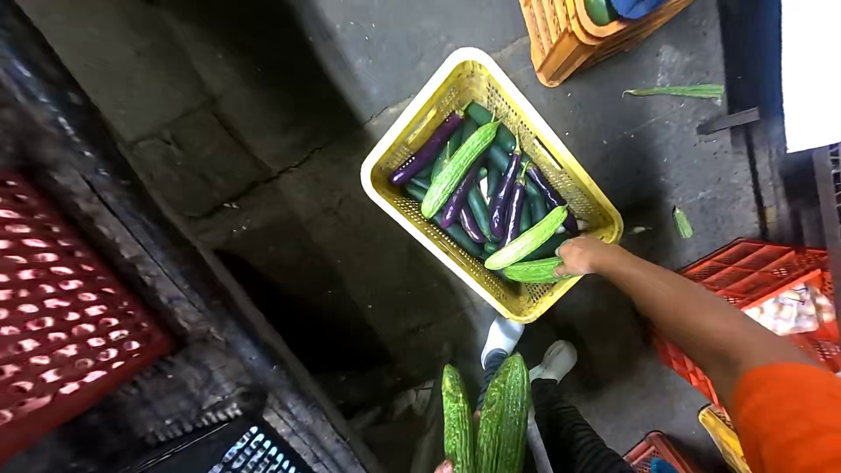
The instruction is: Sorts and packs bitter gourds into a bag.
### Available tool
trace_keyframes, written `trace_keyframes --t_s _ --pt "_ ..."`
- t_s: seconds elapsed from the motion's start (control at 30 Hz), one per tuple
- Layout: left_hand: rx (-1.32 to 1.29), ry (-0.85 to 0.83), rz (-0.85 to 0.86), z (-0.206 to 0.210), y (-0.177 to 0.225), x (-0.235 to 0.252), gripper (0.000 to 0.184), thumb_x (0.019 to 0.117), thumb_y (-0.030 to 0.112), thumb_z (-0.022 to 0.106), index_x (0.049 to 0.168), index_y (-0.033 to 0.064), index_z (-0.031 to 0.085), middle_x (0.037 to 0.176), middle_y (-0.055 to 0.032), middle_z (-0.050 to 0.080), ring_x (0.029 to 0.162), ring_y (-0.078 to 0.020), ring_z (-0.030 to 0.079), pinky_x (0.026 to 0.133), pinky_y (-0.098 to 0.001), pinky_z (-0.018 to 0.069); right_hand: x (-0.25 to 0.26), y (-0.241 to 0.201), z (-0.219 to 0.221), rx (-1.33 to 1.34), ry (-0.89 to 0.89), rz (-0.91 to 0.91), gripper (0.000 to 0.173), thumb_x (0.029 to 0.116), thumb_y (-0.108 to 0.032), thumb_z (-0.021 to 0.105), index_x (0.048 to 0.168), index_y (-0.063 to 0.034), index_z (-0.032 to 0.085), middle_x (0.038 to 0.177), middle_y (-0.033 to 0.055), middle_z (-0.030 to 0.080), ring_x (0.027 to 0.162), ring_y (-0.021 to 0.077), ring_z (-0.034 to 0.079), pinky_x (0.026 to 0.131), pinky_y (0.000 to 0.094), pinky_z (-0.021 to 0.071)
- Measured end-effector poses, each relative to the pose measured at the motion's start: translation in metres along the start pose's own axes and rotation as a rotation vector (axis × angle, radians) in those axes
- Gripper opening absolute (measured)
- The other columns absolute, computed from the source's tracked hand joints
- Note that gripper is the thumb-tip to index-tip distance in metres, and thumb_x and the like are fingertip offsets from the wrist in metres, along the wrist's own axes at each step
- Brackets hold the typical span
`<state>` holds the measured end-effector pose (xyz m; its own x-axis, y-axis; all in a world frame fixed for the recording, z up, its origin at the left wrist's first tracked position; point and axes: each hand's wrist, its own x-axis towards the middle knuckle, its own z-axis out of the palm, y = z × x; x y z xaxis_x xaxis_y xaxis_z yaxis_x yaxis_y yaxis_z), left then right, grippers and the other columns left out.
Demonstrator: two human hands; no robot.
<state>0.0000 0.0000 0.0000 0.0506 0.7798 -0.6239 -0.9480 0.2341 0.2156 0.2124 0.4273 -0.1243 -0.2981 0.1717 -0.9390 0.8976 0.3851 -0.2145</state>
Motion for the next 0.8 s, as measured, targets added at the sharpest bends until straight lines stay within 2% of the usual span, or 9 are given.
trace_keyframes --t_s 0.07,0.13,0.17,0.23,0.27,0.33,0.43,0.53,0.8 --pt "0.185 0.183 -0.057 0.002 0.005 -0.009 0.082 0.0857 0.058 0.072 0.148 0.0082 0.053 0.141 -0.0099 0.063 0.127 -0.0172 0.063 0.104 -0.0356 0.0538 -0.026 0.015 0.000 0.264 -0.046 -0.073 0.056 0.1044 -0.049 0.055 0.122 0.0037 0.066 0.121 0.0275 0.065 0.120 0.0430 0.061 0.102 0.0647 0.0437" --pt "0.203 0.567 -0.174 0.084 0.029 0.007 0.070 0.0725 0.060 0.079 0.125 0.0153 0.068 0.119 -0.0025 0.075 0.112 -0.0111 0.070 0.099 -0.0313 0.0560 -0.062 0.020 0.002 0.571 -0.055 -0.183 0.054 0.1090 -0.042 0.046 0.137 0.0019 0.059 0.132 0.0277 0.061 0.125 0.0391 0.058 0.109 0.0596 0.0411" --pt "0.194 0.618 -0.201 0.106 0.035 0.010 0.067 0.0715 0.058 0.080 0.123 0.0164 0.072 0.115 -0.0017 0.076 0.109 -0.0098 0.071 0.098 -0.0299 0.0561 -0.078 0.018 0.005 0.711 -0.064 -0.232 0.053 0.1094 -0.040 0.044 0.145 -0.0011 0.053 0.139 0.0248 0.058 0.128 0.0340 0.057 0.111 0.0546 0.0416" --pt "0.227 0.235 -0.106 0.061 0.024 -0.004 0.070 0.0889 0.053 0.070 0.143 0.0105 0.057 0.133 -0.0076 0.068 0.122 -0.0148 0.066 0.102 -0.0340 0.0548 -0.104 0.013 0.014 0.959 -0.041 -0.330 0.053 0.1045 -0.035 0.049 0.149 -0.0064 0.048 0.136 0.0158 0.060 0.119 0.0201 0.062 0.104 0.0421 0.0499" --pt "0.222 0.138 -0.071 0.041 0.017 -0.008 0.074 0.0890 0.053 0.071 0.147 0.0089 0.054 0.137 -0.0101 0.066 0.124 -0.0176 0.065 0.103 -0.0362 0.0549 -0.113 0.009 0.018 1.069 -0.025 -0.368 0.052 0.1011 -0.033 0.053 0.147 -0.0076 0.049 0.131 0.0122 0.063 0.112 0.0158 0.064 0.099 0.0381 0.0532" --pt "0.230 0.152 -0.060 0.034 0.013 -0.013 0.079 0.0848 0.055 0.074 0.146 0.0081 0.056 0.136 -0.0120 0.066 0.123 -0.0205 0.066 0.101 -0.0390 0.0562 -0.131 0.001 0.022 1.225 0.006 -0.439 0.053 0.0959 -0.027 0.058 0.144 -0.0069 0.049 0.124 0.0090 0.065 0.104 0.0131 0.066 0.093 0.0349 0.0565" --pt "0.380 0.244 -0.067 0.036 0.019 -0.019 0.076 0.0817 0.060 0.075 0.136 0.0094 0.063 0.125 -0.0094 0.072 0.114 -0.0165 0.070 0.096 -0.0364 0.0585 -0.156 -0.012 0.023 1.348 0.058 -0.530 0.061 0.0917 -0.022 0.058 0.148 -0.0041 0.044 0.129 0.0090 0.064 0.109 0.0128 0.066 0.096 0.0338 0.0562" --pt "0.503 0.372 0.017 0.067 0.025 -0.021 0.041 0.0782 0.057 0.079 0.100 0.0218 0.075 0.097 0.0037 0.078 0.090 -0.0027 0.074 0.081 -0.0235 0.0609 -0.179 -0.020 0.023 1.415 0.103 -0.616 0.066 0.0907 -0.020 0.056 0.151 -0.0018 0.038 0.135 0.0105 0.061 0.115 0.0132 0.064 0.101 0.0344 0.0544" --pt "0.440 0.286 -0.061 0.067 0.022 -0.025 0.039 0.0803 0.053 0.079 0.103 0.0210 0.078 0.098 -0.0017 0.079 0.091 -0.0098 0.075 0.083 -0.0312 0.0623 -0.226 -0.024 0.023 1.646 0.095 -0.724 0.052 0.0900 -0.022 0.046 0.139 -0.0056 0.047 0.109 0.0097 0.070 0.091 0.0194 0.071 0.077 0.0359 0.0612"
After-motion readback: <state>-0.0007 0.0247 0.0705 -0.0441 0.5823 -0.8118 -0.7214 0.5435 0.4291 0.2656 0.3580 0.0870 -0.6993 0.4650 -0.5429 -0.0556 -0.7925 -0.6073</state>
